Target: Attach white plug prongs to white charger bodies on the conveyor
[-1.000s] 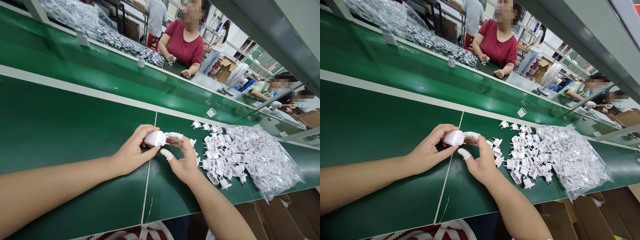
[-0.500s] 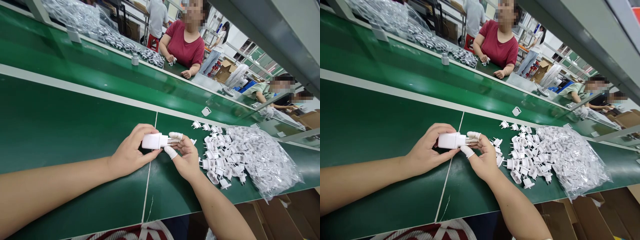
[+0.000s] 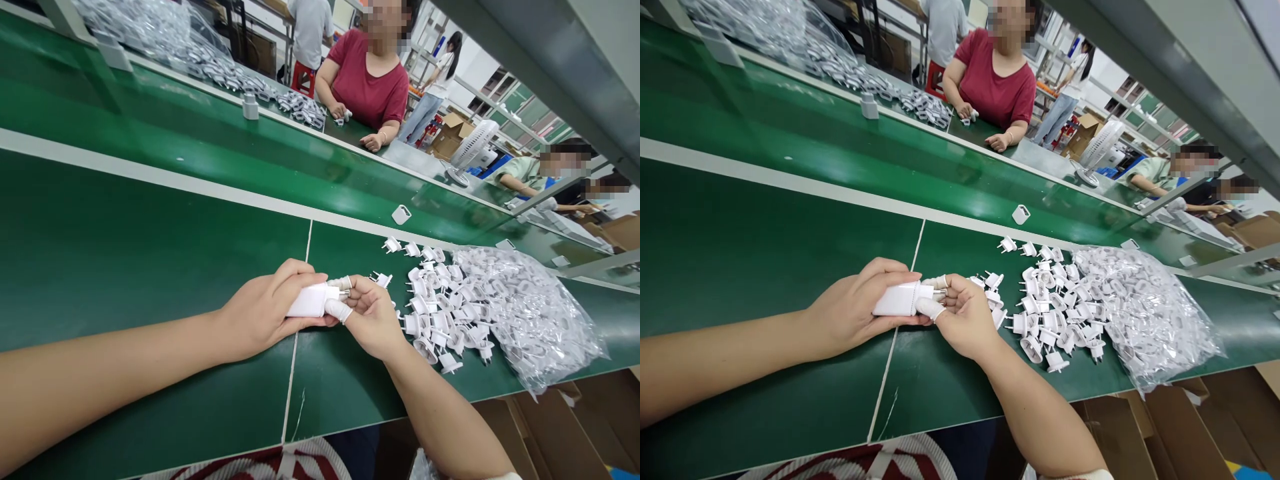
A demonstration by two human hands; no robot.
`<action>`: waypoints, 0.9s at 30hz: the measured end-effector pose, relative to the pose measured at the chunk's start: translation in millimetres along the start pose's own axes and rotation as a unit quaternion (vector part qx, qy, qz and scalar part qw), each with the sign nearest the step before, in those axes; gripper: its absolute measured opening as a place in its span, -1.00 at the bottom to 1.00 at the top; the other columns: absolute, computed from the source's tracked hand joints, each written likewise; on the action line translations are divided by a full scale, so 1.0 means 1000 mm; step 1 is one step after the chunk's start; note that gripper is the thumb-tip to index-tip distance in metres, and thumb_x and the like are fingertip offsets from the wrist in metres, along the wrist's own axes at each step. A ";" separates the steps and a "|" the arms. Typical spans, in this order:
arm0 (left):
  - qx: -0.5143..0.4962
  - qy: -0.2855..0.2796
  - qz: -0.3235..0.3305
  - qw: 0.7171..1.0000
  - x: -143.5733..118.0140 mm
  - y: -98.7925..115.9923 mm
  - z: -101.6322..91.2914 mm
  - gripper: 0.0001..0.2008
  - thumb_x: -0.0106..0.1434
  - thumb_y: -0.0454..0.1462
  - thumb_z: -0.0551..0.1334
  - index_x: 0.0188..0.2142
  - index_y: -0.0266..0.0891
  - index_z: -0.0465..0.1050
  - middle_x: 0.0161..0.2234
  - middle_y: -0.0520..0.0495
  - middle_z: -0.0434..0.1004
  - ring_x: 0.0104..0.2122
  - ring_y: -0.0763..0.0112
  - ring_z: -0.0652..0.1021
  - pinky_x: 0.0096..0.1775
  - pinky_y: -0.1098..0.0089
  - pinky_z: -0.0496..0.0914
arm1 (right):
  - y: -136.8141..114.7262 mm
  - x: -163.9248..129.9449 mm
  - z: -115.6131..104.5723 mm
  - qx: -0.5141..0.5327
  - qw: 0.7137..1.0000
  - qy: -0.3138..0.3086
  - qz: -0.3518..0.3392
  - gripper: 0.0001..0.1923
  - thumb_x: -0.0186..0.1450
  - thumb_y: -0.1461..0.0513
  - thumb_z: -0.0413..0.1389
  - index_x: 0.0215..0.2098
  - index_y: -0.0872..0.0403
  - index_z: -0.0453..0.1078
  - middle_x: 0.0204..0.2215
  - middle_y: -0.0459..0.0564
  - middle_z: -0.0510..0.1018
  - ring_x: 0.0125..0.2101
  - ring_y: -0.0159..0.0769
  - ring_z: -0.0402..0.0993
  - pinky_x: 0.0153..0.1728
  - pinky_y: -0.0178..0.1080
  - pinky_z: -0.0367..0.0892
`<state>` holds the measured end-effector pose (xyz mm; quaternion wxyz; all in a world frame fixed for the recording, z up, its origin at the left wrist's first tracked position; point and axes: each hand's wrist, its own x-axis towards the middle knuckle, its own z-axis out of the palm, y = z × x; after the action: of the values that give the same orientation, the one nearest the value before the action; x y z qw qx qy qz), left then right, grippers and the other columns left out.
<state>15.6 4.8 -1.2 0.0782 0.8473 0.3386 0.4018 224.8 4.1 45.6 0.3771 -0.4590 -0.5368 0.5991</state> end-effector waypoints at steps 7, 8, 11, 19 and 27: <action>0.060 -0.015 -0.001 0.998 -0.001 0.016 0.003 -0.54 0.53 0.04 0.00 0.20 -0.22 0.18 -0.09 -0.20 0.38 -0.41 0.31 0.54 -0.48 0.36 0.42 | 0.003 -0.002 -0.001 0.008 0.999 -0.014 0.044 -0.57 -0.04 0.17 0.53 -0.35 0.03 0.41 -0.50 -0.18 0.56 -0.56 -0.39 0.53 -0.47 -0.31 0.51; 0.055 -0.019 -0.002 0.998 -0.002 0.017 0.003 -0.55 0.53 0.03 0.01 0.21 -0.22 0.17 -0.09 -0.21 0.38 -0.40 0.30 0.54 -0.47 0.36 0.44 | 0.003 -0.003 0.000 0.009 0.999 -0.017 0.043 -0.57 -0.03 0.17 0.53 -0.34 0.03 0.42 -0.50 -0.18 0.55 -0.56 -0.39 0.52 -0.47 -0.31 0.52; 0.012 -0.014 -0.023 1.000 -0.002 0.017 0.005 -0.55 0.54 0.00 0.04 0.25 -0.19 0.13 -0.03 -0.24 0.35 -0.29 0.24 0.56 -0.38 0.33 0.49 | 0.001 -0.003 0.002 0.013 0.999 -0.006 0.032 -0.58 -0.03 0.16 0.52 -0.34 0.03 0.43 -0.48 -0.17 0.55 -0.54 -0.40 0.50 -0.48 -0.32 0.52; -0.131 -0.095 -0.080 0.984 0.007 -0.003 -0.006 -0.46 0.50 -0.14 0.14 0.39 -0.03 0.05 0.22 -0.25 0.25 0.11 0.09 0.44 0.04 0.15 0.47 | -0.003 0.001 0.003 0.040 0.998 0.032 0.043 -0.47 -0.02 -0.04 0.51 -0.32 0.04 0.40 -0.52 -0.13 0.60 -0.57 -0.36 0.57 -0.45 -0.30 0.54; -0.091 -0.059 -0.116 0.987 0.022 -0.013 -0.017 -0.57 0.36 -0.03 0.30 0.16 -0.07 0.49 0.07 -0.19 0.47 0.07 0.02 0.46 0.13 0.02 0.39 | -0.013 0.006 -0.019 -0.019 1.000 -0.017 0.007 -0.49 0.25 -0.19 0.24 -0.13 0.04 0.48 -0.30 0.01 0.68 -0.33 -0.23 0.68 -0.33 -0.23 0.55</action>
<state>6.5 26.6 18.5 0.2208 0.8138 0.3919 0.3679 240.7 16.8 57.4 0.3554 -0.4596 -0.5511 0.5990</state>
